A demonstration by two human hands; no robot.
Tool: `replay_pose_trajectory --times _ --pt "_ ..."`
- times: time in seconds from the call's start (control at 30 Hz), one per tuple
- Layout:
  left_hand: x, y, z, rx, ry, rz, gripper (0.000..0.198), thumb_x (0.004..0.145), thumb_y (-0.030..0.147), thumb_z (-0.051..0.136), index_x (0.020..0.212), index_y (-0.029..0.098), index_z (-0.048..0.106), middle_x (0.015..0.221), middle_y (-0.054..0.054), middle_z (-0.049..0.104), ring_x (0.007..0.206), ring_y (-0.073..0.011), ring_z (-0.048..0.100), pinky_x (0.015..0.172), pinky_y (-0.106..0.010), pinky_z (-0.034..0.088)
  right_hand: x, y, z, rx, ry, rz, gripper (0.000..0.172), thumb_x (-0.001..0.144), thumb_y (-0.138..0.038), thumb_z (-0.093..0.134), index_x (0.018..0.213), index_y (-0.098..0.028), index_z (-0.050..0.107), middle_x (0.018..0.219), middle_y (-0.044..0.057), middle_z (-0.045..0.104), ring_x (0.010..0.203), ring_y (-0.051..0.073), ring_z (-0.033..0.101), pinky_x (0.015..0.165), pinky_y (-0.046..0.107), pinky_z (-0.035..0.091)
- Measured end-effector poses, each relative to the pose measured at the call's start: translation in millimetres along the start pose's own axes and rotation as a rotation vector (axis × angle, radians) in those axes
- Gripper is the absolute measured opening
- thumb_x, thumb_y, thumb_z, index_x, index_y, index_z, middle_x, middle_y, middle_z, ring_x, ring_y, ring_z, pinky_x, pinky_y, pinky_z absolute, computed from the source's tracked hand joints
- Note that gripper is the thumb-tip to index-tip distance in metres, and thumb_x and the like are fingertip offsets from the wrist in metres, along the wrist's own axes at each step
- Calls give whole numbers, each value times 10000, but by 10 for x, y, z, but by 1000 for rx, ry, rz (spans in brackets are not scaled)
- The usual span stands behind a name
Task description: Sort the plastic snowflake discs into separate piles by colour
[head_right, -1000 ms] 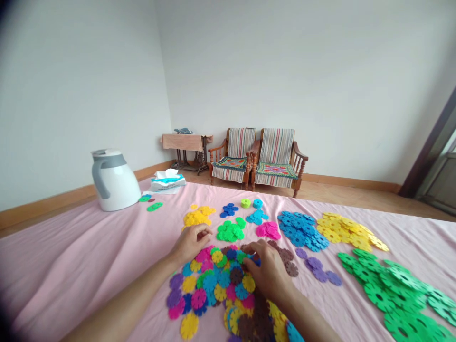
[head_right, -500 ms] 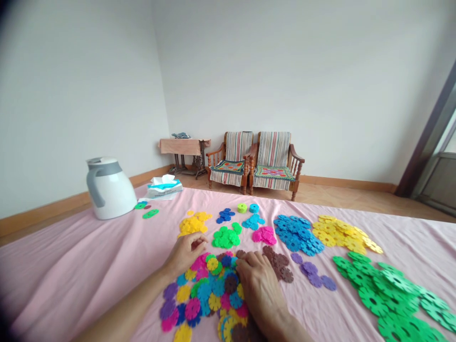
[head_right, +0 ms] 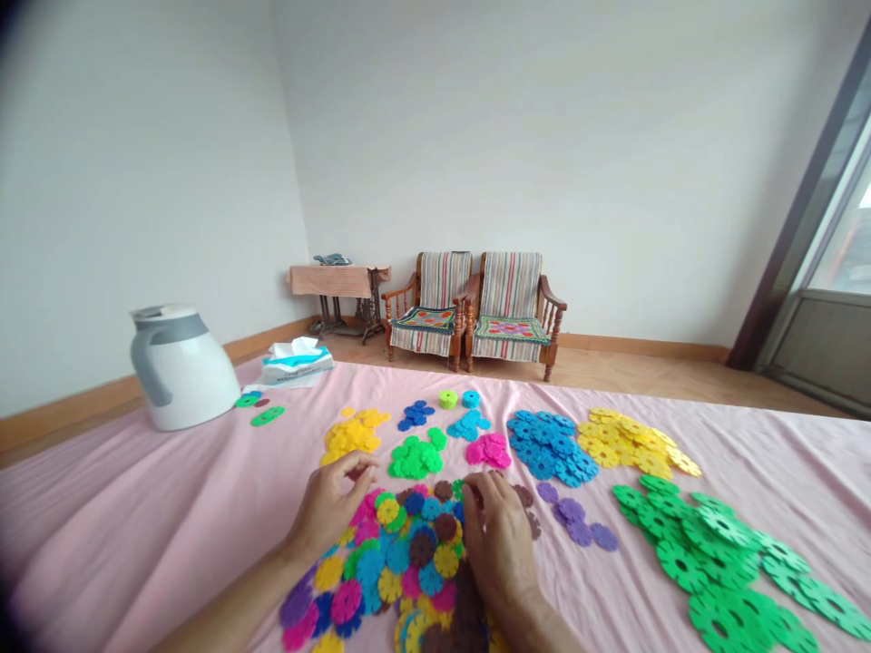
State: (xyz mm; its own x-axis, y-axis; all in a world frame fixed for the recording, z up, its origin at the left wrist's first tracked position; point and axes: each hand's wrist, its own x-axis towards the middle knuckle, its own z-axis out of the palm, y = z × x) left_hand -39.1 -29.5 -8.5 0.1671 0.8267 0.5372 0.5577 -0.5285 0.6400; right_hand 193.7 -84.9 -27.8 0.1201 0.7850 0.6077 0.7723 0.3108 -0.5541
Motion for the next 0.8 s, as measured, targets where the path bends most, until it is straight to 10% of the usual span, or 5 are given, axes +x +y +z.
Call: replay_pose_trajectory --times 0.8 --pt "-45 38 45 17 4 -14 162 793 220 490 808 184 647 731 -7 693 687 -152 639 685 -243 490 11 37 -80 -3 -12 1 186 890 -271 450 835 -194 610 760 28 635 684 178 573 647 293 416"
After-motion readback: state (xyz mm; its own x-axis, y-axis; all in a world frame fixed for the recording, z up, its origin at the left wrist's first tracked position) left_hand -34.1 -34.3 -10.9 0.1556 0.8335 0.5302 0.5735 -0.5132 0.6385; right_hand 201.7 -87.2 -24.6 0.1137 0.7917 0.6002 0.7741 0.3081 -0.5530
